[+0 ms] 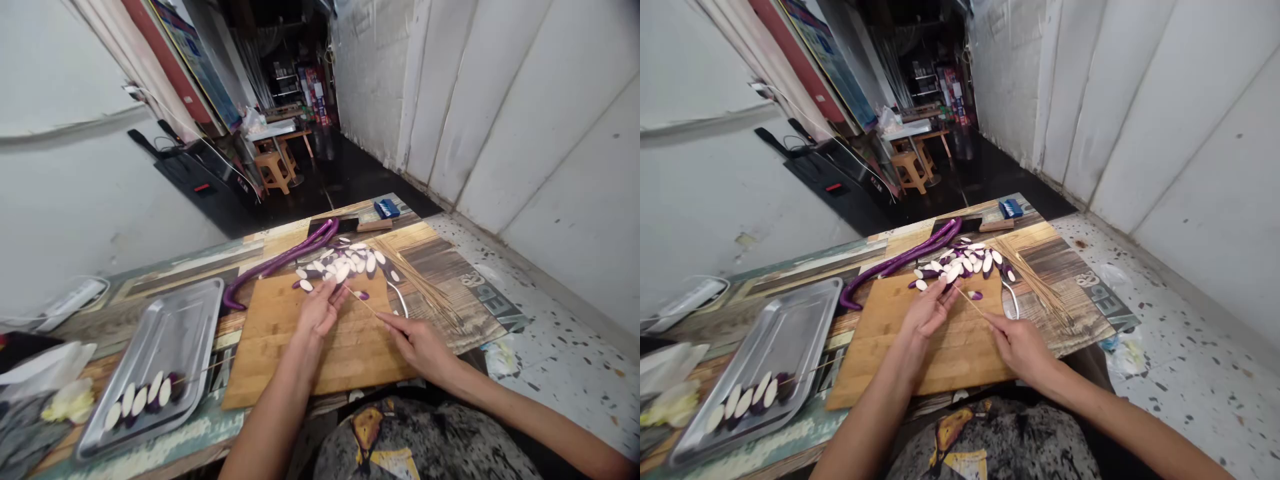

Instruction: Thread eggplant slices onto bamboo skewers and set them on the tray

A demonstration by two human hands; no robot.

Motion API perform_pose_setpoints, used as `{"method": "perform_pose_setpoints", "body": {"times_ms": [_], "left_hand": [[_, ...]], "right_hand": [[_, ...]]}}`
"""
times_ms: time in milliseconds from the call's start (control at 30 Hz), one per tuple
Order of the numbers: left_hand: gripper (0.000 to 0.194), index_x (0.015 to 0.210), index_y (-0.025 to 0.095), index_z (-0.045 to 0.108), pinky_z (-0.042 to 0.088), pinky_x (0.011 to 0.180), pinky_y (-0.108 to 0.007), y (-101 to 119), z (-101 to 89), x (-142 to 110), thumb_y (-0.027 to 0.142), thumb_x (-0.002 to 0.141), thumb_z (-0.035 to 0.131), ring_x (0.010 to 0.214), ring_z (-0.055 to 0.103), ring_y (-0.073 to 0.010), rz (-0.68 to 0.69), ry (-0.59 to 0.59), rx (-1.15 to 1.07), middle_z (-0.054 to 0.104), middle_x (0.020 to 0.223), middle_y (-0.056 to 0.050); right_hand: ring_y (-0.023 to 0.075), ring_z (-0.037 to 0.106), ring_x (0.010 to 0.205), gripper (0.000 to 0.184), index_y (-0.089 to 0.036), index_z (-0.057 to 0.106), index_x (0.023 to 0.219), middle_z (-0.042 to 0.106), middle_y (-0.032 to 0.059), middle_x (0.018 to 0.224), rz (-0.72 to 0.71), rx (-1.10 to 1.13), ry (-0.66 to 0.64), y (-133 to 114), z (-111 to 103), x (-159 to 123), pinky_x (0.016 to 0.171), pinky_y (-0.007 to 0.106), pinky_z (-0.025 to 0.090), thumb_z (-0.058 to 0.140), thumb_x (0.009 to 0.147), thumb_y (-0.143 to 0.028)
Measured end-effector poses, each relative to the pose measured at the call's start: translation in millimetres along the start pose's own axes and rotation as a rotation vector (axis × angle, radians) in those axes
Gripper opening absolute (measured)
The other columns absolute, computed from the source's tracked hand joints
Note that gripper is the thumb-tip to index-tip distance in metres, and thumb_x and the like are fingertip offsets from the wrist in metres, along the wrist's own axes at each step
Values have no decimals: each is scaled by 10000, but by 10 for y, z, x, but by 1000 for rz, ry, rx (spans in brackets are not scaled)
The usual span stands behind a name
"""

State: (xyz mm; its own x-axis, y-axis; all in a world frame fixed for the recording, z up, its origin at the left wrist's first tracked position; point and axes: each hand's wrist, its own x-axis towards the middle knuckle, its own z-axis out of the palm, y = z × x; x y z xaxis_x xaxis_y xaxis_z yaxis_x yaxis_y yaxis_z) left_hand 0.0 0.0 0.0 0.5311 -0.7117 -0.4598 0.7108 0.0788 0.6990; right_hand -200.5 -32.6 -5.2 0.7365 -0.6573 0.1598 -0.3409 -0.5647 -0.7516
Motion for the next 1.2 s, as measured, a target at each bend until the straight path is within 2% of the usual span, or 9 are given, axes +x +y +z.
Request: {"method": "perform_pose_setpoints", "body": {"times_ms": [200, 333, 500, 733, 1033, 1200], "left_hand": [[79, 840, 85, 622, 563, 680, -216, 21, 7, -21, 55, 812, 555, 765, 673, -142, 11, 0, 9, 689, 867, -92], [70, 837, 86, 622, 563, 725, -248, 28, 15, -26, 58, 805, 567, 772, 675, -153, -4, 6, 33, 688, 873, -98], [82, 833, 81, 621, 569, 704, -246, 22, -2, -14, 47, 811, 549, 799, 676, -170, -21, 0, 39, 686, 894, -105], [78, 846, 85, 627, 575, 713, -247, 18, -6, -24, 57, 777, 603, 829, 677, -186, -38, -32, 52, 679, 963, -129], [71, 831, 83, 629, 573, 720, -256, -31, -31, -6, 54, 790, 578, 804, 676, -176, -47, -71, 42, 686, 898, -115], [30, 790, 88, 636, 560, 716, -258, -100, 2, -61, 80, 762, 627, 801, 671, -178, -83, -136, 71, 684, 851, -110]], "right_hand": [[224, 683, 811, 370, -207, 630, 1157, 699, 64, 1003, 9, 2, -13, -19, 6, -3, 717, 321, 534, 390, 876, -235], [216, 679, 827, 369, -217, 627, 1163, 695, 55, 1019, 10, 31, -7, -23, 30, 4, 719, 303, 525, 398, 873, -232], [194, 680, 776, 366, -218, 629, 1158, 705, 39, 994, 15, 70, 5, -17, 60, 9, 687, 280, 523, 396, 875, -240], [202, 671, 868, 348, -198, 642, 1133, 688, 57, 1041, 25, 139, 15, 0, 80, 11, 746, 297, 527, 416, 869, -229], [218, 660, 915, 351, -174, 657, 1101, 682, 79, 1054, 44, 153, 39, -14, 142, 33, 791, 321, 520, 408, 866, -249], [210, 668, 805, 336, -177, 663, 1057, 715, 76, 935, 53, 142, 51, 8, 193, 175, 743, 320, 513, 399, 876, -280]]}}
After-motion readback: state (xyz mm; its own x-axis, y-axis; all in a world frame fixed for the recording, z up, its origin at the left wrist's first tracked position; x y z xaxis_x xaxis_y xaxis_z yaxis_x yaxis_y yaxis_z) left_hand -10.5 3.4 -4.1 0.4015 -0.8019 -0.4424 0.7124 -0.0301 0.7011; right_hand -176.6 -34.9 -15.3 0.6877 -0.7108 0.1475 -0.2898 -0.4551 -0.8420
